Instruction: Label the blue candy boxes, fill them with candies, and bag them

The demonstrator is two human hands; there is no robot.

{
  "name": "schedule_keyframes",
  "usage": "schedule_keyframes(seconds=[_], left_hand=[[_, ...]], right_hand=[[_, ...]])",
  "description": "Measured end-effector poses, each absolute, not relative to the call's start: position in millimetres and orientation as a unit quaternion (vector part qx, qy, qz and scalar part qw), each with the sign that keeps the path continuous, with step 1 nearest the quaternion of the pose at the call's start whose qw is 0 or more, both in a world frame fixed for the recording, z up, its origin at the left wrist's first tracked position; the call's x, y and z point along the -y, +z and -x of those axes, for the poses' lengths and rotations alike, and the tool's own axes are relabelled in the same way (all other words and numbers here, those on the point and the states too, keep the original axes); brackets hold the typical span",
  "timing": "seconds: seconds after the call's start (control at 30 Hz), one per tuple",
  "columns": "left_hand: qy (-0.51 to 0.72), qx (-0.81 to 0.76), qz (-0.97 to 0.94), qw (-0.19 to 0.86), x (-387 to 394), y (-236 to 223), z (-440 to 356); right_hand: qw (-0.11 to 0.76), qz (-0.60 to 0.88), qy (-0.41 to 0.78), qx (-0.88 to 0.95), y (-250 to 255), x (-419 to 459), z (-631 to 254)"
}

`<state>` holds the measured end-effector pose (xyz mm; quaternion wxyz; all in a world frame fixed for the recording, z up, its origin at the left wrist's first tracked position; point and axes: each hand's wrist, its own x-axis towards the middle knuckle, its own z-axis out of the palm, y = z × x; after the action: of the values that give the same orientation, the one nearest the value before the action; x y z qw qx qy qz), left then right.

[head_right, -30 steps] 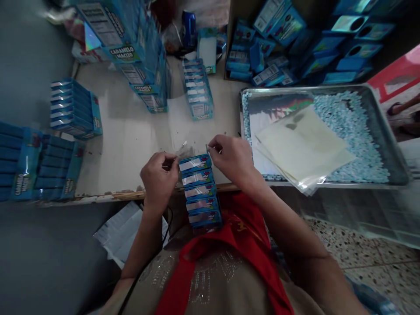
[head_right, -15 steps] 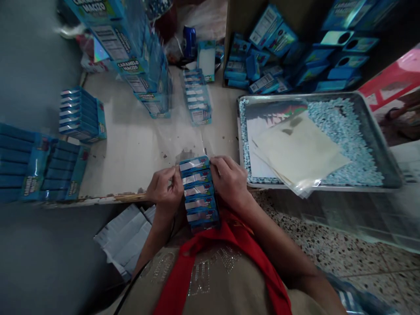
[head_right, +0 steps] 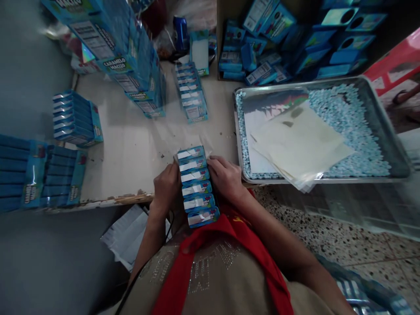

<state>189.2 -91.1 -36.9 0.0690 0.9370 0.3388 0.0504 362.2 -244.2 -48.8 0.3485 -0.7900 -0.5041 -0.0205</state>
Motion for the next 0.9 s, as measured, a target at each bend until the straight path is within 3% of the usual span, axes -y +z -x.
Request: schedule_keyframes(seconds=[0.23, 0.43, 0.5, 0.73, 0.9], left_hand=[[-0.065, -0.305, -0.947, 0.071, 87, -18, -187], [-0.068, -0.321, -0.941, 0.083, 92, -12, -195], [-0.079, -0.317, -0.941, 0.085, 93, -12, -193], [-0.083, -0.348, -0.930, 0.084, 99, -13, -191], [-0.134, -0.355, -0.919, 0.102, 98, -9, -196]], right_hand=[[0.342, 0.794, -0.005, 0.502, -51, 253, -359], [0.447, 0.803, 0.062, 0.389, -50, 236, -353], [0.446, 0.818, 0.081, 0.353, -51, 233, -351], [0.301, 0.885, 0.102, 0.340, -52, 230, -362], [0.136, 0.907, 0.149, 0.370, -33, 227, -364]])
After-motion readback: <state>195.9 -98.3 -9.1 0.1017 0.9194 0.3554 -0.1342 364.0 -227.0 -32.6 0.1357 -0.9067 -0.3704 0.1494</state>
